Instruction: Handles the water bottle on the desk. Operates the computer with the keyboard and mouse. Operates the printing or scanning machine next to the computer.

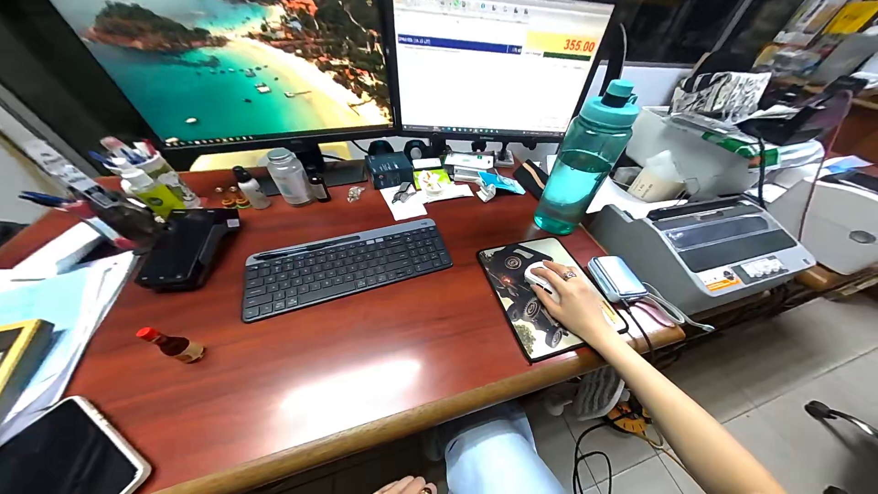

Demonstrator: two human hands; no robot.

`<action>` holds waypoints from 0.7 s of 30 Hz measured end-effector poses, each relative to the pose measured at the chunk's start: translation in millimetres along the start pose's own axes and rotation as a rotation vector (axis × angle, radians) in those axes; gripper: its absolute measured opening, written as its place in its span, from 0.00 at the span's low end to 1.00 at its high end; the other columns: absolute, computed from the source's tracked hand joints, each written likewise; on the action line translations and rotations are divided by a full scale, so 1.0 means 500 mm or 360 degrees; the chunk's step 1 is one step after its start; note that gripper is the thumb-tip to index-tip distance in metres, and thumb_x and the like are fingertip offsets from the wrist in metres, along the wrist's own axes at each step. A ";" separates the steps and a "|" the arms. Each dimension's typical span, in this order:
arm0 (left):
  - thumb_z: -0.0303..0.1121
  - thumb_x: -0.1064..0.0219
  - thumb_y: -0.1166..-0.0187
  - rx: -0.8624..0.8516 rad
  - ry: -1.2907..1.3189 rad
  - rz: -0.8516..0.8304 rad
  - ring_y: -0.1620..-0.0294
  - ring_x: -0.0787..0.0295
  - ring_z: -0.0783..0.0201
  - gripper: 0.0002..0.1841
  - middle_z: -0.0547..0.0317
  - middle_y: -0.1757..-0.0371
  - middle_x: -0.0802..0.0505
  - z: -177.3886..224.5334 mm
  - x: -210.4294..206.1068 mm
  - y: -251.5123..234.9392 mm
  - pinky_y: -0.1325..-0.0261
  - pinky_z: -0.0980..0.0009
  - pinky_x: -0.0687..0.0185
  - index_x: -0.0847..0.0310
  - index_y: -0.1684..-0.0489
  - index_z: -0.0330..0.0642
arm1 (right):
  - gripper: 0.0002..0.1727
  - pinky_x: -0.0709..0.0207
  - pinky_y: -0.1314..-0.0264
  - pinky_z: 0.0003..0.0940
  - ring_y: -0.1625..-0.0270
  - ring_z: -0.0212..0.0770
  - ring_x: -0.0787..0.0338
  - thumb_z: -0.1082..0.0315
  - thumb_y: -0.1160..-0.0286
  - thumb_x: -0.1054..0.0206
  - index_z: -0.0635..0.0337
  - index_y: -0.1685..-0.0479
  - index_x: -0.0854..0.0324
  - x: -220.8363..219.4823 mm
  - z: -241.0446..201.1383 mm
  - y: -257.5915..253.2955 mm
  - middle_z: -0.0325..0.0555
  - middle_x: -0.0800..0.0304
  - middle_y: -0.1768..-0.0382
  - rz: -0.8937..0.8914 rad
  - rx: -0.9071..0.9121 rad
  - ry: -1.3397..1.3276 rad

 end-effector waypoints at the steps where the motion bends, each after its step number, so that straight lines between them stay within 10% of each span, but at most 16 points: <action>1: 0.25 0.38 0.29 -0.0009 -0.0004 0.0011 0.66 0.05 0.45 0.09 0.43 0.69 0.07 0.000 -0.001 0.001 0.65 0.51 0.11 0.11 0.70 0.30 | 0.20 0.16 0.40 0.59 0.34 0.62 0.12 0.55 0.19 0.34 0.55 0.36 0.11 0.001 -0.001 0.000 0.57 0.12 0.32 -0.0005 -0.0007 0.0009; 21: 0.26 0.39 0.28 -0.0037 0.0003 0.0029 0.66 0.05 0.46 0.10 0.44 0.69 0.07 -0.003 -0.003 0.002 0.66 0.53 0.12 0.11 0.71 0.31 | 0.19 0.17 0.43 0.62 0.35 0.66 0.12 0.58 0.22 0.34 0.58 0.39 0.11 0.005 -0.002 0.003 0.60 0.11 0.35 0.0045 -0.0113 0.0073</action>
Point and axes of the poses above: each hand's wrist, its own y-axis away from the middle knuckle, its own x-axis out of the back of the hand, z = x × y, the point moved 2 cm from there along -y, towards the middle knuckle
